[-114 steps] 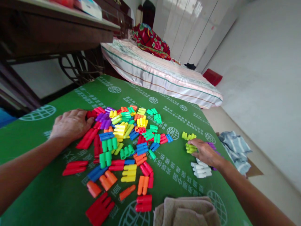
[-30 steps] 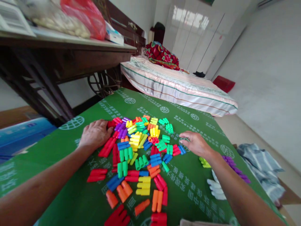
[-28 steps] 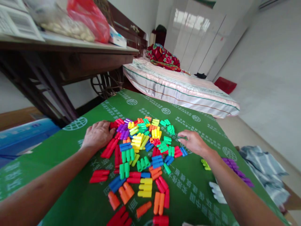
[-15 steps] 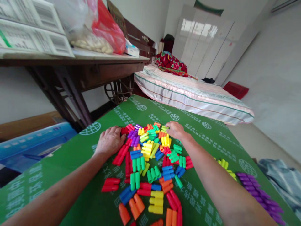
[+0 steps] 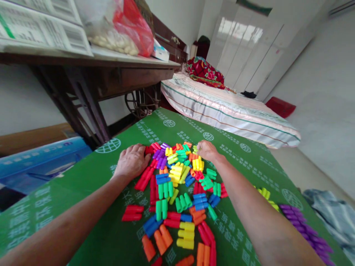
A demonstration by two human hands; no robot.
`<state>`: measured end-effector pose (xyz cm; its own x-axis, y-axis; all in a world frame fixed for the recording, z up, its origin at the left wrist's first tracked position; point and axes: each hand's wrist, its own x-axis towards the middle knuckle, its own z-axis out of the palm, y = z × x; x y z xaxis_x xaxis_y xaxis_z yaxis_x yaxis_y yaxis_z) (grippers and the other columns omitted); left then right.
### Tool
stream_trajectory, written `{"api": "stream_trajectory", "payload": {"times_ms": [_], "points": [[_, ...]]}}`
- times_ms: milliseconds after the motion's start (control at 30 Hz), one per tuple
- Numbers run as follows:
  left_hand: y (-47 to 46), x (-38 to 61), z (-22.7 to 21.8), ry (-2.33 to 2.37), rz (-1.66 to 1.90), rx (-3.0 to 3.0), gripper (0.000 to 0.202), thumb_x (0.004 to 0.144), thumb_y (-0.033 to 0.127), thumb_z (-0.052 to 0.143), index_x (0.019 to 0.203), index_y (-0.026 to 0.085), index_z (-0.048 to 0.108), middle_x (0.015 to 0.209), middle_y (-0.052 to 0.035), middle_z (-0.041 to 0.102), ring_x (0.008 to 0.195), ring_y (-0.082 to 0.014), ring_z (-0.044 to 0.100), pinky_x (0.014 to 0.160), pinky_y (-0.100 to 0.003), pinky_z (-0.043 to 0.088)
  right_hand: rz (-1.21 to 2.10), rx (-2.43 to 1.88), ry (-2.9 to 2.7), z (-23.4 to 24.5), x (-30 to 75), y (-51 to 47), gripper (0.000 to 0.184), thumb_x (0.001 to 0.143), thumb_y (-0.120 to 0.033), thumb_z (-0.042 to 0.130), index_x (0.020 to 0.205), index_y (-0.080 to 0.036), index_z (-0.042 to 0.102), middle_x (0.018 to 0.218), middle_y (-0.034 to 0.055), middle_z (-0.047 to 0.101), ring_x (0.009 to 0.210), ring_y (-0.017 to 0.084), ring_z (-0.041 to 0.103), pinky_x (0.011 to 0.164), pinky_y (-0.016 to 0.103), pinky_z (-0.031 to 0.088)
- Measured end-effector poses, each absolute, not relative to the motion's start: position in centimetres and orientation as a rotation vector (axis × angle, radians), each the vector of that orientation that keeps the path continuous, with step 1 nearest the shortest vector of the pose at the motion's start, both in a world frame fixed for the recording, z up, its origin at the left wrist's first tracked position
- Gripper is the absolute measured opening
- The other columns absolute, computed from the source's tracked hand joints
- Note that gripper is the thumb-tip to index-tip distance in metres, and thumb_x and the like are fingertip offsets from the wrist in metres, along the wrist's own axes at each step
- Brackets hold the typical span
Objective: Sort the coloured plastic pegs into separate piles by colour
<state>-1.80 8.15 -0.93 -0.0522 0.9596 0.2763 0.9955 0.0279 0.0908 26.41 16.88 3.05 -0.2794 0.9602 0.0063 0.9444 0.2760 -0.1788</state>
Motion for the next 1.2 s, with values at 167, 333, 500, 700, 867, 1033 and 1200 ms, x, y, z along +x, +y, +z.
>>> {"api": "stream_trajectory", "payload": {"times_ms": [167,333,500,700,867,1033,1200], "points": [[8.3,-1.6,-0.7,-2.157,-0.349,-2.072,0.052,0.085,0.045,0.028,0.117,0.013,0.054,0.124,-0.0153,0.054,0.114,-0.032,0.047,0.093,-0.044,0.037,0.217,-1.737,-2.364,4.1,29.9,16.5,0.016,0.072,-0.021,0.059,0.086,-0.017,0.066,0.082,0.0033,0.068,0.074,0.015,0.061,0.062,0.022,0.043],[8.6,-1.5,-0.4,-2.172,-0.324,-2.076,0.054,0.086,0.046,0.028,0.117,0.01,0.052,0.124,-0.017,0.053,0.114,-0.0334,0.046,0.092,-0.045,0.037,0.347,-1.706,-2.429,5.4,35.8,14.8,0.011,0.066,-0.019,0.062,0.076,-0.017,0.067,0.068,-0.0019,0.066,0.063,0.011,0.058,0.055,0.018,0.04],[8.8,-1.4,-0.2,-2.183,-0.283,-2.082,0.053,0.086,0.046,0.028,0.117,0.01,0.052,0.123,-0.0167,0.053,0.113,-0.0331,0.046,0.091,-0.045,0.036,0.442,-1.733,-2.487,4.9,41.9,10.6,0.006,0.063,-0.017,0.061,0.065,-0.019,0.067,0.057,-0.0039,0.062,0.055,0.011,0.055,0.051,0.019,0.039],[9.0,-1.5,-0.1,-2.2,-0.223,-2.066,0.055,0.086,0.048,0.027,0.119,0.011,0.05,0.126,-0.0157,0.051,0.115,-0.0324,0.045,0.093,-0.044,0.036,0.47,-1.783,-2.507,3.7,46.3,6.3,0.008,0.065,-0.018,0.059,0.067,-0.019,0.066,0.061,-0.0026,0.063,0.058,0.012,0.056,0.054,0.021,0.039],[9.3,-1.5,-0.3,-2.19,-0.216,-2.073,0.057,0.085,0.049,0.024,0.118,0.011,0.051,0.124,-0.0163,0.053,0.113,-0.0325,0.046,0.091,-0.045,0.036,0.379,-1.82,-2.624,3.9,47.3,4.6,0.011,0.07,-0.018,0.057,0.075,-0.02,0.068,0.075,0.0011,0.067,0.068,0.014,0.059,0.061,0.023,0.04],[9.6,-1.6,-0.4,-2.199,-0.208,-2.075,0.059,0.085,0.05,0.023,0.117,0.01,0.052,0.125,-0.0169,0.052,0.113,-0.0328,0.045,0.092,-0.045,0.036,0.271,-1.857,-2.65,3.6,47.6,4.2,0.01,0.069,-0.017,0.061,0.075,-0.021,0.067,0.08,0.0015,0.066,0.073,0.016,0.06,0.062,0.024,0.039],[9.5,-1.6,-0.3,-2.201,-0.19,-2.069,0.06,0.085,0.051,0.021,0.118,0.011,0.051,0.125,-0.0159,0.052,0.113,-0.0326,0.046,0.092,-0.045,0.037,0.256,-1.869,-2.567,3.2,48.3,4.3,0.01,0.068,-0.016,0.061,0.073,-0.022,0.068,0.077,0.0008,0.066,0.071,0.015,0.06,0.062,0.023,0.04]]}}
